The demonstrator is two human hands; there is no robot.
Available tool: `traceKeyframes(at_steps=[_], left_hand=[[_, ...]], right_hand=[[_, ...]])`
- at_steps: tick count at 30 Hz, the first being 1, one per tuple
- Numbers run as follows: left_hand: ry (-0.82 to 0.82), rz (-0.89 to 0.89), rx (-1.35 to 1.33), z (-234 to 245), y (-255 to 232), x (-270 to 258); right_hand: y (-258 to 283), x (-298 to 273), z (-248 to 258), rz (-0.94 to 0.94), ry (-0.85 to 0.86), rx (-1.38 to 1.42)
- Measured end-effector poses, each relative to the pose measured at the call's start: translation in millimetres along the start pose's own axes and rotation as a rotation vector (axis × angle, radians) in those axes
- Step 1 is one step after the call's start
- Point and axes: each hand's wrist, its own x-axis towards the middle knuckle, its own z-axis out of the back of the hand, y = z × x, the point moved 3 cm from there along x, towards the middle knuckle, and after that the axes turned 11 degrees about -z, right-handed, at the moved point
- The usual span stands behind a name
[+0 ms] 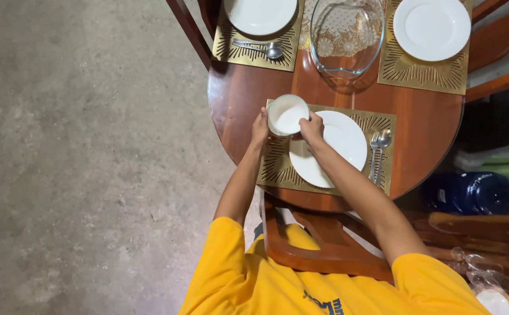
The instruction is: The person is setting the dining table with plates, cutlery, and bowls.
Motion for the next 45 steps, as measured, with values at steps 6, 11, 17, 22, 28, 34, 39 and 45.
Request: traceKeyframes(at_steps=[6,11,17,22,28,34,39,45], left_hand=[[-0.022,0.109,-0.008,6.9,56.0,32.6],[-0.067,-0.088,0.510,-0.7,45.0,37.8],[-0.023,0.020,0.915,-19.5,-9.9,19.5],[-0.045,-0.001,0.910,-9.8,-1.1,23.9],[-0.105,-0.129,0.640,32.5,28.4,38.9],[-0.203,0.056,0.043,112.7,29.3,19.2],[-0.262,-0.034,-0.090,131.0,-14.4,-16.3],[-0.269,-0.265,0.151,142.6,5.5,-4.1]], right_hand=[[-1.9,17.8,-2.8,-0.017,-0.020,0.075],[-10.3,34.1,3.3,-0.001,0.004,0.231],[-11.0,37.2,21.1,-0.035,0.000,0.341],[-5.3,40.2,41.9,-0.022,0.013,0.324],[18.0,14.7,29.4,0.055,0.274,0.031],[-7.5,-5.4,-38.1,-0.027,0.403,-0.114],[-40.2,9.7,-116.0,-0.085,0.322,0.041],[-57.7,19.6,-152.1,-0.045,0.202,0.194]])
